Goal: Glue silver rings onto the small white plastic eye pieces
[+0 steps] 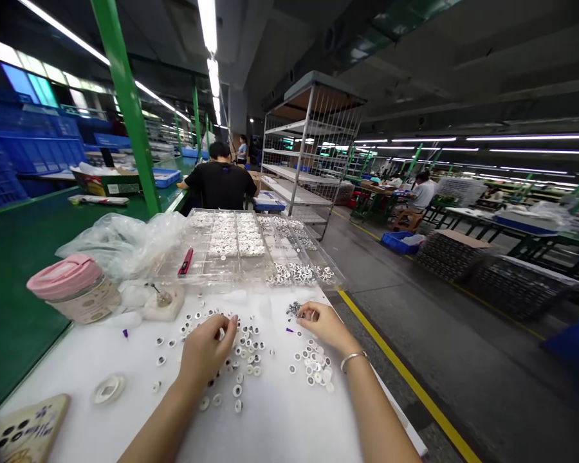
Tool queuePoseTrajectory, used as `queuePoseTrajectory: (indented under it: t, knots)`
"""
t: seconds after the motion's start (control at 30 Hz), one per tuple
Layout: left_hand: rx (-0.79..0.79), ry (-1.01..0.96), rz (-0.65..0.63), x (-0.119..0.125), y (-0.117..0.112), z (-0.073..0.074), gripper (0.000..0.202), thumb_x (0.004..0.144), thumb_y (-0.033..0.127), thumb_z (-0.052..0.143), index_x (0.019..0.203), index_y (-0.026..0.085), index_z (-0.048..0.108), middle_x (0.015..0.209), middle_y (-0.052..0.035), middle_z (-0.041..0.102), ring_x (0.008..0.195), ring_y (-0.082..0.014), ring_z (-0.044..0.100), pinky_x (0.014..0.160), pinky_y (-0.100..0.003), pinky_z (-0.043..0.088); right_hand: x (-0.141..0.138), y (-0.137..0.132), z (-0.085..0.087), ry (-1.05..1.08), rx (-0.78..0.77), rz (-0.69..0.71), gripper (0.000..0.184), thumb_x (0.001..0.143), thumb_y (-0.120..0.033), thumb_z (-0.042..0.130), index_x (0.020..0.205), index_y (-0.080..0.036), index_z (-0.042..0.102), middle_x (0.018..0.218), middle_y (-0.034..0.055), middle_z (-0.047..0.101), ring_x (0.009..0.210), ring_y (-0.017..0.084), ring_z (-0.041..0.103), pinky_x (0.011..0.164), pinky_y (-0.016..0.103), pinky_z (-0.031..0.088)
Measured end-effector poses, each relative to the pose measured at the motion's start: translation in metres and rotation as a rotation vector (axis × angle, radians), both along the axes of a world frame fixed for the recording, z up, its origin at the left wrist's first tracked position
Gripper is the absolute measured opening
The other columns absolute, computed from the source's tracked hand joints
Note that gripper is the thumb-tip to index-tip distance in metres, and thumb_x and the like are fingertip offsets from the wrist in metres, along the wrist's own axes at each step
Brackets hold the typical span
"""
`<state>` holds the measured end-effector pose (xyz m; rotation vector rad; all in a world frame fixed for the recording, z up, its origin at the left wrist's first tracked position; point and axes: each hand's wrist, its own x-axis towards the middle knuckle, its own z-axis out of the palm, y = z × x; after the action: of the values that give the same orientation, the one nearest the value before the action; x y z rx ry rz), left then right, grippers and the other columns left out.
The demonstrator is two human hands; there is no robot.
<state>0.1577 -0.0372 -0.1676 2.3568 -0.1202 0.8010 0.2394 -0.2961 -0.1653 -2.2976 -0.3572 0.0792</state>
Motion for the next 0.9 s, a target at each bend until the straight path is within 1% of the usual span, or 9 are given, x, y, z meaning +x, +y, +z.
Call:
queuePoseTrajectory:
  t: [0.1,0.17,0.43,0.5,0.57,0.67,0.73,0.83,0.9]
  knots:
    - [-0.005,0.005,0.007,-0.002,-0.001,0.001,0.031,0.085,0.035,0.043,0.062,0.016,0.048,0.055,0.0025,0.048,0.050,-0.0081,0.042,0.052,-0.020,0.027,-0.003,0.009,-0.003,0.055,-0.046,0.098,0.023,0.063,-0.029,0.061,0.079,-0.013,0.061,0.067,0.0013,0.053,0.058,0.010,0.043,0.056,0.022,0.035]
    - [-0.009,0.010,0.014,-0.003,-0.001,0.001,0.031,0.085,0.035,0.042,0.062,0.016,0.048,0.055,0.0026,0.047,0.051,-0.0079,0.042,0.052,-0.020,0.027,-0.004,0.011,-0.004,0.080,-0.064,0.134,0.022,0.063,-0.027,0.060,0.079,-0.012,0.060,0.067,0.0020,0.053,0.059,0.010,0.044,0.056,0.022,0.036]
    - [-0.010,0.040,0.020,-0.003,-0.001,0.001,0.031,0.086,0.034,0.041,0.061,0.015,0.046,0.056,0.0027,0.048,0.050,-0.0085,0.041,0.051,-0.021,0.027,-0.006,-0.002,0.000,0.161,-0.062,0.177,0.021,0.062,-0.020,0.058,0.081,-0.012,0.060,0.072,0.0042,0.057,0.068,0.013,0.051,0.062,0.024,0.041]
    - [-0.006,0.039,0.018,-0.003,-0.002,0.001,0.028,0.085,0.033,0.042,0.064,0.016,0.047,0.059,0.0022,0.049,0.053,-0.0095,0.044,0.053,-0.022,0.028,-0.006,-0.003,-0.001,0.176,-0.041,0.180,0.022,0.061,-0.019,0.058,0.082,-0.012,0.060,0.071,0.0038,0.056,0.066,0.013,0.051,0.060,0.024,0.041]
    - [0.000,0.032,0.004,-0.002,-0.002,0.002,0.022,0.085,0.031,0.042,0.071,0.016,0.049,0.066,0.0006,0.053,0.061,-0.0116,0.048,0.057,-0.023,0.031,-0.006,-0.003,-0.002,0.191,-0.012,0.183,0.022,0.061,-0.018,0.059,0.082,-0.011,0.060,0.069,0.0034,0.055,0.064,0.012,0.051,0.057,0.023,0.041]
    - [0.008,0.017,-0.055,-0.001,-0.002,0.004,0.018,0.087,0.027,0.038,0.085,0.017,0.053,0.080,-0.0021,0.056,0.076,-0.0148,0.050,0.069,-0.026,0.035,-0.003,-0.003,-0.001,0.189,0.038,0.166,0.021,0.061,-0.019,0.060,0.080,-0.010,0.059,0.067,0.0038,0.056,0.064,0.013,0.052,0.058,0.024,0.042]
    - [0.001,0.011,-0.098,0.000,-0.002,0.005,0.019,0.088,0.026,0.036,0.089,0.018,0.054,0.084,-0.0027,0.057,0.081,-0.0158,0.050,0.074,-0.028,0.035,-0.001,-0.002,0.001,0.157,0.076,0.135,0.023,0.063,-0.022,0.061,0.082,-0.010,0.059,0.071,0.0051,0.056,0.067,0.013,0.053,0.062,0.025,0.043]
    - [-0.053,0.001,-0.106,-0.001,0.000,0.008,0.022,0.089,0.027,0.036,0.085,0.017,0.055,0.081,-0.0034,0.057,0.079,-0.0169,0.050,0.074,-0.030,0.034,-0.003,0.004,0.005,0.121,0.125,0.112,0.030,0.066,-0.030,0.062,0.088,-0.010,0.057,0.079,0.0071,0.058,0.073,0.014,0.054,0.068,0.026,0.044]
    - [-0.122,-0.016,-0.076,-0.003,0.002,0.011,0.026,0.090,0.028,0.033,0.083,0.017,0.055,0.080,-0.0040,0.057,0.078,-0.0173,0.050,0.074,-0.031,0.035,-0.008,0.010,0.008,0.142,0.134,0.145,0.032,0.067,-0.032,0.061,0.091,-0.011,0.056,0.081,0.0074,0.058,0.075,0.014,0.055,0.069,0.026,0.044]
